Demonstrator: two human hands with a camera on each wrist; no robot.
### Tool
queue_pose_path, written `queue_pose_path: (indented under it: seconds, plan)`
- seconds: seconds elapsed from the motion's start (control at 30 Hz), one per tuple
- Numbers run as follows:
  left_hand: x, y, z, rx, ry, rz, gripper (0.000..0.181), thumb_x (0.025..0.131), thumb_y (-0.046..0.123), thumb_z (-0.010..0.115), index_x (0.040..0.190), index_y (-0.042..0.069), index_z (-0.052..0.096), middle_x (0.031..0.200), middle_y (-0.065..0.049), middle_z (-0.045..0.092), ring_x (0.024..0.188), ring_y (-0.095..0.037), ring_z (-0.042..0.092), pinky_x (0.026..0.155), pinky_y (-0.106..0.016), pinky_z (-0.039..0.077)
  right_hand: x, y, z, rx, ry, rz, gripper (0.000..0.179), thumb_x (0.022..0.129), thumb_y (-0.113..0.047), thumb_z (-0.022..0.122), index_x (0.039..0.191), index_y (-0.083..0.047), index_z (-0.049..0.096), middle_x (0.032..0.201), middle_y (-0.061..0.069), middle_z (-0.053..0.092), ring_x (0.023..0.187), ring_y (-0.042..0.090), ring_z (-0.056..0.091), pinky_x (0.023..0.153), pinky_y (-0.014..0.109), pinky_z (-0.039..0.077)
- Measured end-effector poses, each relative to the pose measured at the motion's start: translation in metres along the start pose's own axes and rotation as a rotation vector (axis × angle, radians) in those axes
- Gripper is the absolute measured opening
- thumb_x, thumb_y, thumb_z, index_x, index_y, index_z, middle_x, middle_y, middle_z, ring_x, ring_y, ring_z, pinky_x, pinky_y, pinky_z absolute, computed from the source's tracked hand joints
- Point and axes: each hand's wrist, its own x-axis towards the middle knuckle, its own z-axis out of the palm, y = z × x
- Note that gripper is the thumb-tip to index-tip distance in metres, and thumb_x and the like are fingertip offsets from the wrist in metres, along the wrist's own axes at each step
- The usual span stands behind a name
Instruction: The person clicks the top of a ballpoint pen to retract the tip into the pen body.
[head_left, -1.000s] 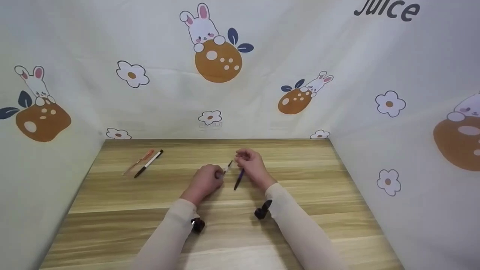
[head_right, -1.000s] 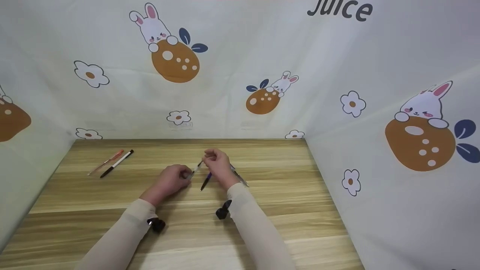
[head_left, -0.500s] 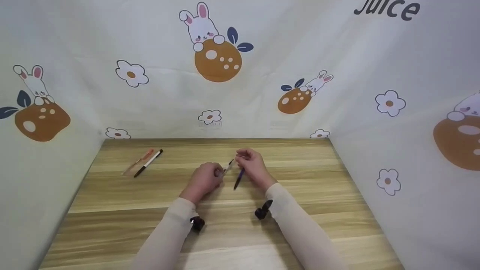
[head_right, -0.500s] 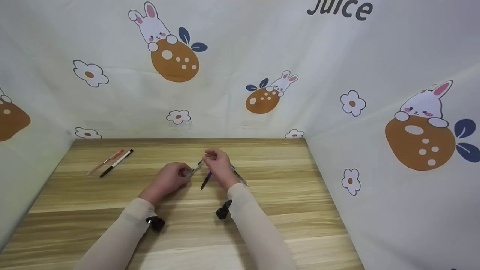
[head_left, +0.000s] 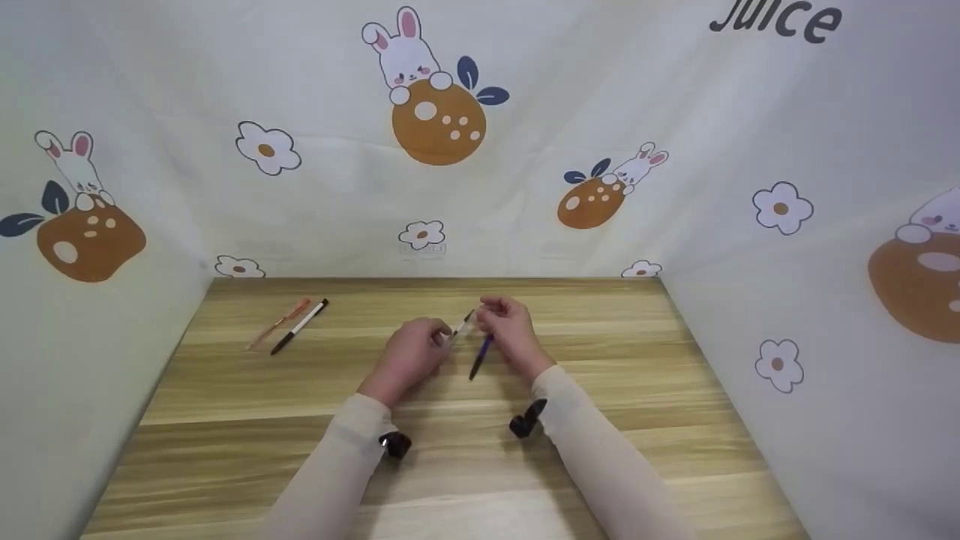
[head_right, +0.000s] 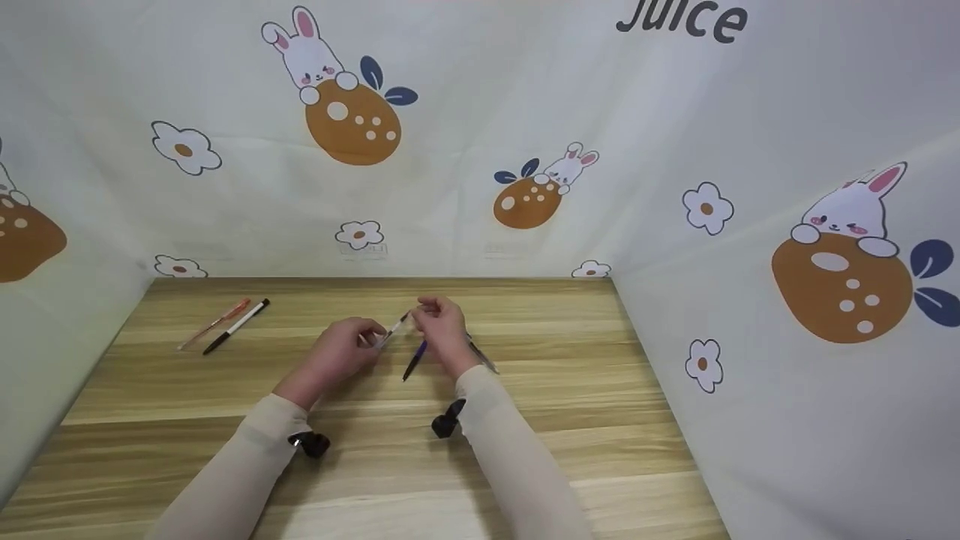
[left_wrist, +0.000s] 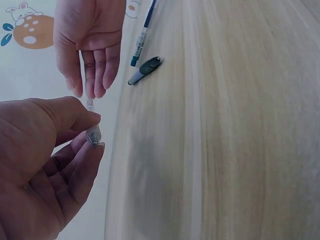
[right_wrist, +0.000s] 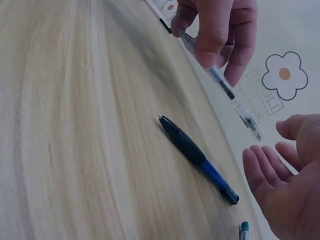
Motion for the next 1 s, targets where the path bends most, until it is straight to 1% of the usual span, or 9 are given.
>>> queue_pose_path:
  seconds: [0.2,0.37,0.43,0.53,0.67,0.87,1.0]
  plan:
    - [-0.001,0.005,-0.002,-0.007,-0.006,-0.011,0.027,0.091,0.005,0.080,0.118,0.007,0.080,0.100,-0.004,0.077,0.092,-0.024,0.070,0.087,-0.048,0.059,-0.002,0.000,0.003,0.092,0.005,0.054,0.044,0.100,0.002,0.068,0.141,0.016,0.059,0.114,0.017,0.073,0.100,0.025,0.074,0.093,0.038,0.064]
    - [-0.002,0.008,-0.001,-0.002,-0.009,-0.010,0.027,0.090,0.004,0.082,0.117,0.007,0.080,0.101,-0.005,0.077,0.094,-0.026,0.070,0.088,-0.048,0.059,-0.005,0.000,0.007,0.145,-0.019,0.101,0.048,0.099,0.003,0.066,0.145,0.015,0.056,0.131,0.034,0.067,0.096,0.021,0.075,0.097,0.041,0.063]
    - [-0.002,0.008,0.000,0.000,-0.008,-0.001,0.028,0.090,0.004,0.083,0.117,0.007,0.080,0.101,-0.005,0.077,0.095,-0.025,0.070,0.088,-0.048,0.058,-0.006,-0.001,0.009,0.155,-0.019,0.119,0.047,0.100,0.003,0.067,0.144,0.014,0.056,0.136,0.036,0.065,0.095,0.021,0.076,0.097,0.042,0.063]
    - [-0.002,0.009,0.000,-0.026,-0.020,-0.010,0.028,0.090,0.004,0.082,0.118,0.008,0.080,0.098,-0.004,0.077,0.091,-0.023,0.070,0.085,-0.046,0.059,-0.007,-0.003,0.011,0.157,-0.005,0.129,0.044,0.101,0.003,0.069,0.142,0.014,0.058,0.127,0.030,0.068,0.093,0.021,0.075,0.096,0.040,0.064]
    - [-0.001,0.010,0.000,-0.054,-0.036,-0.029,0.029,0.092,0.004,0.081,0.120,0.008,0.079,0.095,-0.001,0.076,0.085,-0.019,0.068,0.080,-0.042,0.058,-0.006,-0.004,0.014,0.161,0.023,0.123,0.042,0.101,0.004,0.070,0.140,0.015,0.059,0.117,0.020,0.070,0.093,0.020,0.075,0.091,0.035,0.064]
    - [-0.001,0.010,-0.001,-0.075,-0.047,-0.038,0.029,0.093,0.004,0.080,0.122,0.007,0.078,0.095,-0.001,0.075,0.085,-0.019,0.068,0.079,-0.041,0.059,-0.006,-0.005,0.015,0.161,0.042,0.131,0.039,0.101,0.004,0.070,0.138,0.012,0.062,0.119,0.022,0.072,0.091,0.020,0.077,0.086,0.032,0.065]
    - [-0.001,0.010,0.001,-0.112,-0.046,-0.041,0.029,0.092,0.002,0.080,0.121,0.006,0.078,0.095,-0.002,0.076,0.086,-0.020,0.069,0.079,-0.042,0.059,-0.006,-0.006,0.015,0.155,0.038,0.136,0.039,0.101,0.003,0.071,0.138,0.012,0.062,0.123,0.025,0.072,0.090,0.020,0.077,0.087,0.032,0.065]
